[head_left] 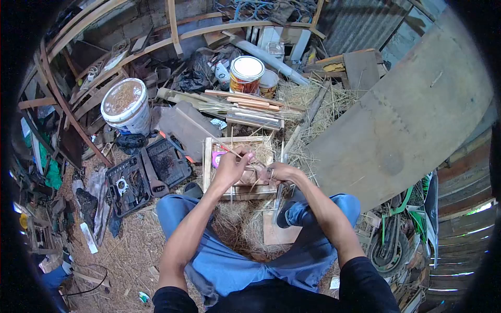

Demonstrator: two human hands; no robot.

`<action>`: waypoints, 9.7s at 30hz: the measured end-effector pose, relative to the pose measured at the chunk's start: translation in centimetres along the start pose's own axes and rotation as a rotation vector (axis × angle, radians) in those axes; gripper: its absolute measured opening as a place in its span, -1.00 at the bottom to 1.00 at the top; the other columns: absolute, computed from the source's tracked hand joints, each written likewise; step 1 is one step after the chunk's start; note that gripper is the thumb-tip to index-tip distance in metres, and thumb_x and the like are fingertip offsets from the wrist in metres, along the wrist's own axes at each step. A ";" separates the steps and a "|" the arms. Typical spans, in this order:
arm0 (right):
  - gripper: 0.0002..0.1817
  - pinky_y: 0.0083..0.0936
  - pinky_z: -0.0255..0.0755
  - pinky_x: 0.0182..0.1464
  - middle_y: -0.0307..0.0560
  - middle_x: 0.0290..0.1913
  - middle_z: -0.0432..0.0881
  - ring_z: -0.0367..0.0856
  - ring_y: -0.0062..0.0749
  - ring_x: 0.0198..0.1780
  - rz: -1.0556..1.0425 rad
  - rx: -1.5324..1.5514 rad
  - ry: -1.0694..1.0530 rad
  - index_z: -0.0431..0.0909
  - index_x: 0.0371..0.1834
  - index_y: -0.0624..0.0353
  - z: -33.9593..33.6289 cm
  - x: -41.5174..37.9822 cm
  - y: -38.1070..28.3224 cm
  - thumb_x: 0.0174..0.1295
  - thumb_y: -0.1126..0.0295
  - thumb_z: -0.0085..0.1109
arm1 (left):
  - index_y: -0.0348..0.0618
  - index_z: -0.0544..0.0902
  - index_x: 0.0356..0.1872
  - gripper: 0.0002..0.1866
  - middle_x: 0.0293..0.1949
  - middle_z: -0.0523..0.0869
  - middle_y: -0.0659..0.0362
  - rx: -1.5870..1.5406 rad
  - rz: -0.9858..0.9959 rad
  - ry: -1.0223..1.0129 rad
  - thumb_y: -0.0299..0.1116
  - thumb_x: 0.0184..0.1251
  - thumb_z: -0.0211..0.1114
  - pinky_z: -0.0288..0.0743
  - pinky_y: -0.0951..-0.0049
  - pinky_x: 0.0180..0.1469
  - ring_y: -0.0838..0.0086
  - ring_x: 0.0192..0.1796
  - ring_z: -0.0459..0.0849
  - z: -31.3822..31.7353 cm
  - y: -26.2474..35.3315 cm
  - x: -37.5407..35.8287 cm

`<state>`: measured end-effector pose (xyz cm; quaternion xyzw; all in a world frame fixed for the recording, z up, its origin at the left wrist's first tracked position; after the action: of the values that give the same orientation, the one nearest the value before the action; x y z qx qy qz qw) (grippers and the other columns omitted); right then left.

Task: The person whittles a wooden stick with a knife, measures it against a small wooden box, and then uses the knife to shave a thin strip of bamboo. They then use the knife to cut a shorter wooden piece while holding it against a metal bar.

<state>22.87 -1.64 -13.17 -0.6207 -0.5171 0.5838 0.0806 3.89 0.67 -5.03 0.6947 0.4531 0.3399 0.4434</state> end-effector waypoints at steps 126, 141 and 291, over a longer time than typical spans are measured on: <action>-0.69 -0.14 0.52 -0.35 0.40 -0.33 0.59 0.62 0.20 -0.32 -0.017 -0.016 0.649 0.30 -0.08 0.46 7.8 -1.2 4.8 0.42 0.38 -0.35 | -0.41 0.58 -0.28 -0.84 -0.39 0.71 -0.01 0.052 0.075 0.118 -0.47 0.36 0.13 0.60 0.44 -0.23 0.37 -0.30 0.73 6.0 -3.8 -0.6; -0.85 -0.07 0.54 -0.37 0.37 -0.49 0.60 0.64 0.16 -0.42 -0.043 -0.200 0.750 0.26 -0.21 0.40 9.1 -0.2 6.9 0.28 0.51 -0.26 | -0.43 0.56 -0.29 -0.84 -0.39 0.70 0.02 0.111 0.134 0.073 -0.48 0.38 0.11 0.64 0.45 -0.16 0.41 -0.24 0.73 6.7 -4.7 -0.5; -0.59 -0.24 0.57 -0.37 0.24 -0.44 0.62 0.65 -0.04 -0.43 -0.145 -0.166 0.468 0.18 0.13 0.55 8.7 -4.3 1.5 0.39 0.42 -0.42 | -0.39 0.59 -0.34 -0.86 -0.45 0.71 -0.02 0.020 0.045 0.175 -0.48 0.32 0.16 0.53 0.45 -0.30 0.40 -0.37 0.72 5.4 -4.6 -3.1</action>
<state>17.55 -9.83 -14.13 -0.7048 -0.5736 0.3726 0.1883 6.04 -2.99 -11.51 0.6767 0.4775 0.4048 0.3875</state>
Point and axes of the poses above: each hand's wrist, its own x-axis towards the middle knuckle, its own z-axis out of the palm, y = z × x, the point moved 4 cm from there along x, towards the middle knuckle
